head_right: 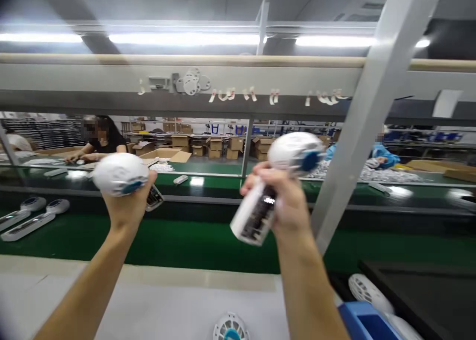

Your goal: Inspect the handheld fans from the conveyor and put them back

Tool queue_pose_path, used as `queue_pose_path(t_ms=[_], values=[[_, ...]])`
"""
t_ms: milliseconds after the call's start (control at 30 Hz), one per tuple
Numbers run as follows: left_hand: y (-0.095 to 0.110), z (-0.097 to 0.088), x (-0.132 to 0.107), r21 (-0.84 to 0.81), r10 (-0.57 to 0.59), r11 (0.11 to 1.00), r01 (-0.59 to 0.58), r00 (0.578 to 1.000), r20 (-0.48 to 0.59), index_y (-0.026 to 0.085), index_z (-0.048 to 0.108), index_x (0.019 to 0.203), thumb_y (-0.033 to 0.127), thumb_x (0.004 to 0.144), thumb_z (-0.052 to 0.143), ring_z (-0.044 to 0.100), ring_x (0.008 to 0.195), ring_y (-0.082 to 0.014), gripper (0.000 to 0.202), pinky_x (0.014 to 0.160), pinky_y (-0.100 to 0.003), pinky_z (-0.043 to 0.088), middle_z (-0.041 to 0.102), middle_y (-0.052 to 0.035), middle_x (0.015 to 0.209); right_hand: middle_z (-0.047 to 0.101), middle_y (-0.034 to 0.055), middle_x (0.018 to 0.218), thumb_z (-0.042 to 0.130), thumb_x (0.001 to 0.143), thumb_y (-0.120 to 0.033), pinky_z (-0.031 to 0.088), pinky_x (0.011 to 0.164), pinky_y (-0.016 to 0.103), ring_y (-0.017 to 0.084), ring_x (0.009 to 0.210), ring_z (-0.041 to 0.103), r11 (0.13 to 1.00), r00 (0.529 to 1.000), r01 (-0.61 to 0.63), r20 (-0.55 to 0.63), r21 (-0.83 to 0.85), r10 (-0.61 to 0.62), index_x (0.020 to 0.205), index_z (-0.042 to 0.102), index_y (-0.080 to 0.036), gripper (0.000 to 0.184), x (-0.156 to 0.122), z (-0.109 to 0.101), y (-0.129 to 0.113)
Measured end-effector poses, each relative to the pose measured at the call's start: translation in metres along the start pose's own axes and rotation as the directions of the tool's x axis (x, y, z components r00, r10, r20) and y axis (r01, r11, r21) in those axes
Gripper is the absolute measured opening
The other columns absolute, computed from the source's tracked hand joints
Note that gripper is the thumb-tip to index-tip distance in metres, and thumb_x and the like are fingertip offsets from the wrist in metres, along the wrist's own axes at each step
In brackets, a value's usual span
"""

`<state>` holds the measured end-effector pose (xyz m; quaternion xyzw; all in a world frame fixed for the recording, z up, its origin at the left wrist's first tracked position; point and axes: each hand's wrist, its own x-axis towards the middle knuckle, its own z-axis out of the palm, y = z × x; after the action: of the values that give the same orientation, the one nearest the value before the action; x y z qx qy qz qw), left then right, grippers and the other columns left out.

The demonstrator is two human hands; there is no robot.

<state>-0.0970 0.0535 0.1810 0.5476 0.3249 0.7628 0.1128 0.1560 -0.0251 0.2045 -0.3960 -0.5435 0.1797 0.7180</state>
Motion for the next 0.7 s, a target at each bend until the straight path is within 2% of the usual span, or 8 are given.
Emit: queue_pose_path(t_ms=[33, 100, 200, 300, 433, 500, 567, 700], values=[[-0.011, 0.002, 0.000, 0.111, 0.062, 0.992, -0.066, 0.997, 0.042, 0.018, 0.062, 0.086, 0.033, 0.068, 0.078, 0.067, 0.084, -0.0223, 0.029, 0.082, -0.035, 0.056, 0.067, -0.0033, 0.085, 0.063, 0.0017, 0.075, 0.068, 0.068, -0.051, 0.058, 0.075, 0.045, 0.024, 0.071, 0.066, 0.989, 0.998, 0.030, -0.043, -0.146, -0.037, 0.080, 0.057, -0.027, 0.029, 0.007, 0.007, 0.014], [-0.032, 0.006, -0.002, 0.251, 0.088, 0.958, -0.135, 0.978, 0.190, 0.019, 0.063, 0.096, 0.035, 0.070, 0.078, 0.066, 0.098, -0.0268, 0.034, 0.090, -0.038, 0.053, 0.068, -0.0069, 0.098, 0.070, 0.0055, 0.103, 0.078, 0.062, -0.041, 0.052, 0.097, 0.041, 0.026, 0.104, 0.067, 0.962, 1.000, -0.001, 0.004, -0.272, 0.003, 0.096, 0.063, -0.023, 0.041, 0.018, 0.017, 0.046], [-0.059, 0.012, -0.009, 0.391, -0.049, 0.916, -0.088, 0.943, 0.328, 0.022, 0.056, 0.116, 0.035, 0.075, 0.074, 0.066, 0.100, -0.0288, 0.047, 0.085, -0.037, 0.051, 0.068, -0.0079, 0.106, 0.073, 0.0108, 0.101, 0.080, 0.062, -0.027, 0.056, 0.085, 0.038, 0.028, 0.096, 0.069, 0.873, 0.981, -0.171, 0.007, -0.457, 0.196, 0.102, 0.064, -0.017, 0.044, 0.024, 0.025, 0.096], [-0.087, 0.019, -0.018, 0.490, -0.207, 0.872, -0.019, 0.891, 0.403, 0.023, 0.041, 0.134, 0.037, 0.076, 0.072, 0.066, 0.098, -0.0305, 0.068, 0.080, -0.037, 0.050, 0.067, -0.0085, 0.108, 0.072, 0.0145, 0.106, 0.081, 0.060, -0.019, 0.055, 0.083, 0.038, 0.033, 0.100, 0.069, 0.741, 0.935, -0.282, -0.001, -0.609, 0.355, 0.121, 0.058, -0.013, 0.065, 0.021, 0.028, 0.134], [-0.121, 0.030, -0.035, 0.555, -0.358, 0.831, 0.009, 0.774, 0.523, 0.022, 0.042, 0.132, 0.035, 0.074, 0.072, 0.065, 0.102, -0.0309, 0.067, 0.082, -0.036, 0.050, 0.065, -0.0098, 0.115, 0.064, 0.0182, 0.126, 0.079, 0.064, -0.014, 0.051, 0.092, 0.039, 0.037, 0.115, 0.064, 0.600, 0.876, -0.317, 0.016, -0.734, 0.482, 0.149, 0.036, -0.015, 0.095, 0.012, 0.030, 0.165], [-0.134, 0.034, -0.044, 0.568, -0.419, 0.822, 0.040, 0.718, 0.556, 0.021, 0.046, 0.128, 0.031, 0.073, 0.072, 0.067, 0.098, -0.0284, 0.062, 0.079, -0.034, 0.051, 0.068, -0.0087, 0.111, 0.057, 0.0215, 0.136, 0.076, 0.071, -0.016, 0.050, 0.094, 0.040, 0.037, 0.118, 0.062, 0.536, 0.845, -0.328, 0.012, -0.778, 0.535, 0.152, 0.032, -0.016, 0.091, 0.009, 0.030, 0.176], [-0.146, 0.036, -0.052, 0.580, -0.466, 0.811, 0.075, 0.682, 0.564, 0.020, 0.048, 0.127, 0.027, 0.073, 0.071, 0.068, 0.093, -0.0255, 0.060, 0.077, -0.031, 0.052, 0.069, -0.0079, 0.106, 0.055, 0.0217, 0.137, 0.074, 0.078, -0.017, 0.050, 0.095, 0.041, 0.034, 0.117, 0.062, 0.479, 0.806, -0.336, 0.015, -0.811, 0.592, 0.146, 0.042, -0.016, 0.075, 0.008, 0.027, 0.183], [-0.170, 0.035, -0.065, 0.646, -0.524, 0.757, 0.103, 0.686, 0.504, 0.017, 0.044, 0.135, 0.022, 0.076, 0.064, 0.067, 0.098, -0.0280, 0.063, 0.084, -0.036, 0.052, 0.066, -0.0128, 0.111, 0.065, 0.0108, 0.117, 0.070, 0.091, -0.030, 0.055, 0.090, 0.042, 0.023, 0.103, 0.065, 0.422, 0.729, -0.354, 0.036, -0.835, 0.683, 0.120, 0.063, -0.014, 0.034, 0.014, 0.010, 0.189]])
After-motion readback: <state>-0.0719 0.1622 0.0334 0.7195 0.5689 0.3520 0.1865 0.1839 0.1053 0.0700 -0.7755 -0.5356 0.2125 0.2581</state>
